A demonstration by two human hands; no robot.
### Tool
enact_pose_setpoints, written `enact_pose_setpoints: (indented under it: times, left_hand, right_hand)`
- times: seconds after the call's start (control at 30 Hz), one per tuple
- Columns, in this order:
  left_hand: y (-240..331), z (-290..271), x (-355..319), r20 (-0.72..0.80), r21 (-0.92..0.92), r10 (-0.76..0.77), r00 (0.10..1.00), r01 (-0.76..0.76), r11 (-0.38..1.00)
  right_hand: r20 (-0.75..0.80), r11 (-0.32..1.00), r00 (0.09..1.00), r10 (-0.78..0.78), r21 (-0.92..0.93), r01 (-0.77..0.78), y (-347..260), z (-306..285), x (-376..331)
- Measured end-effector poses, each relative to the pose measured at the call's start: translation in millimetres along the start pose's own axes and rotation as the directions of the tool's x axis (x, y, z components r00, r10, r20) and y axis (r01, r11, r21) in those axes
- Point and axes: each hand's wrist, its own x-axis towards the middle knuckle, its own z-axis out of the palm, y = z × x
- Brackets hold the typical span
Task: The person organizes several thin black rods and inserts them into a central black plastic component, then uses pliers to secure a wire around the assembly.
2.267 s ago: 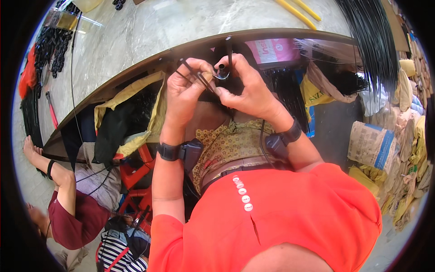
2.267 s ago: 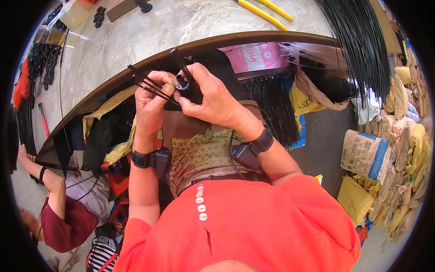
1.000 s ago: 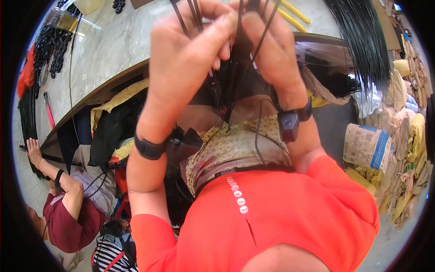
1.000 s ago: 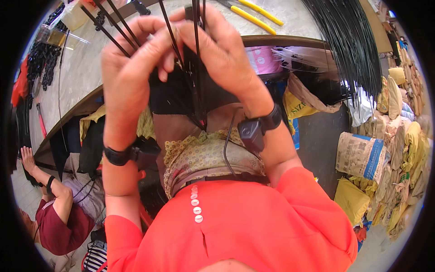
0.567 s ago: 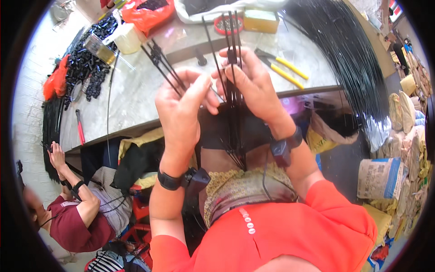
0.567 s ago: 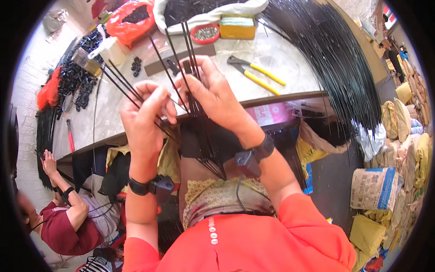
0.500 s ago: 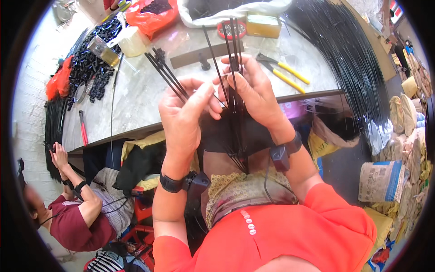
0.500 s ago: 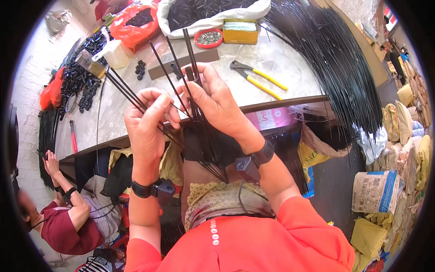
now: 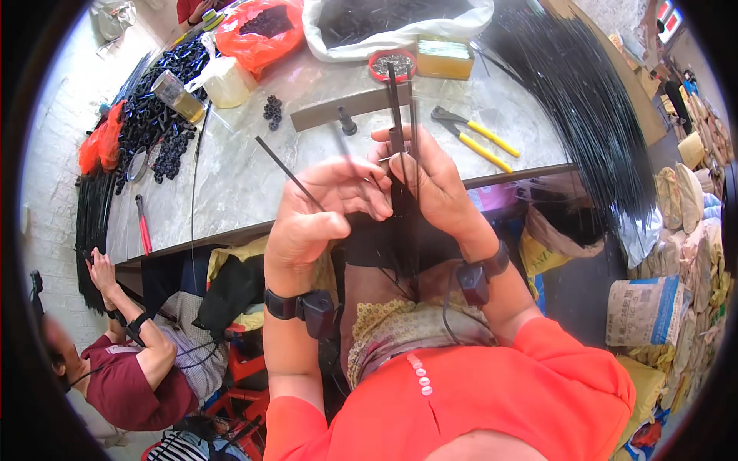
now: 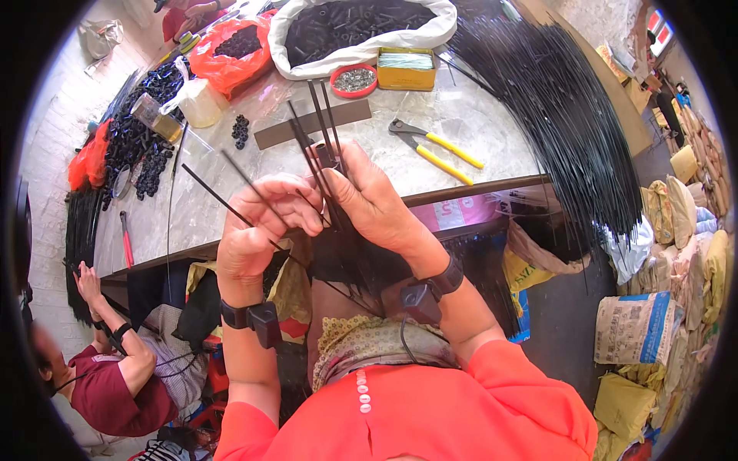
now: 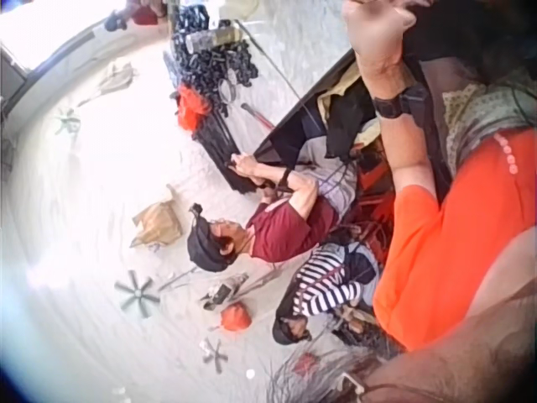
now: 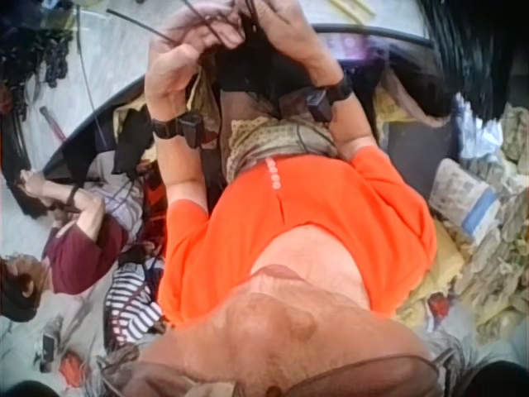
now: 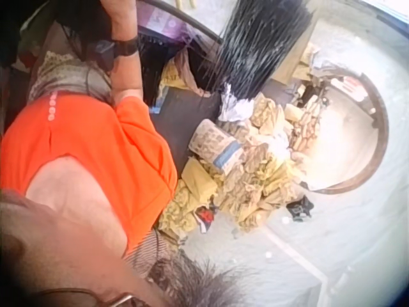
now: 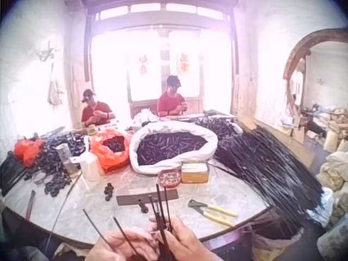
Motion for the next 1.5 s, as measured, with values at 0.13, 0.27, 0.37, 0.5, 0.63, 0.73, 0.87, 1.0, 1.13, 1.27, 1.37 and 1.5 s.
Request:
enact_pose_setpoints:
  times: [0.13,0.27,0.37,0.5,0.63,0.73,0.87,1.0,1.13,1.27,1.37,1.5]
  left_hand:
    - [-8,0,7,0.046,-0.076,-0.003,0.999,0.007,0.997]
    - [-16,13,9,-0.180,-0.030,-0.071,0.981,0.067,0.997]
    - [-19,32,12,-0.327,0.089,-0.001,0.945,0.031,0.996]
    - [-27,42,13,-0.403,0.193,0.064,0.913,0.017,0.981]
    - [-28,50,11,-0.481,0.243,0.101,0.871,0.022,0.970]
    - [-29,49,8,-0.471,0.279,0.141,0.871,-0.005,0.960]
    - [-31,53,9,-0.450,0.291,0.172,0.876,-0.038,0.956]
    - [-30,56,7,-0.462,0.260,0.173,0.870,-0.054,0.964]
    - [-30,58,8,-0.491,0.205,0.156,0.857,-0.060,0.977]
    - [-31,60,8,-0.507,0.167,0.165,0.846,-0.092,0.982]
    - [-29,54,9,-0.509,0.178,0.134,0.850,-0.048,0.983]
    - [-28,48,13,-0.453,0.207,0.137,0.881,-0.046,0.977]
  right_hand:
    - [0.015,0.994,0.998,0.060,0.090,-0.061,0,-8,-3]
    - [0.015,0.994,0.998,0.056,0.095,-0.057,-11,-14,-9]
    - [0.011,0.999,1.000,0.010,0.033,-0.010,-12,-16,-11]
    - [-0.061,0.993,0.997,-0.039,-0.109,0.032,-12,-16,-16]
    - [-0.098,0.998,0.995,0.026,-0.052,-0.031,-17,-10,-20]
    - [-0.118,0.998,0.993,-0.003,-0.070,-0.005,-18,-7,-22]
    - [-0.140,0.999,0.990,0.033,-0.033,-0.038,-19,-5,-25]
    - [-0.144,0.998,0.990,0.008,-0.065,-0.017,-20,-3,-25]
    - [-0.157,0.999,0.987,0.030,-0.023,-0.034,-18,-1,-25]
    - [-0.161,0.997,0.984,0.081,0.027,-0.078,-23,2,-26]
    - [-0.128,0.998,0.990,0.058,-0.006,-0.059,-26,1,-25]
    - [-0.062,0.997,0.998,0.033,0.066,-0.029,-22,-11,-20]
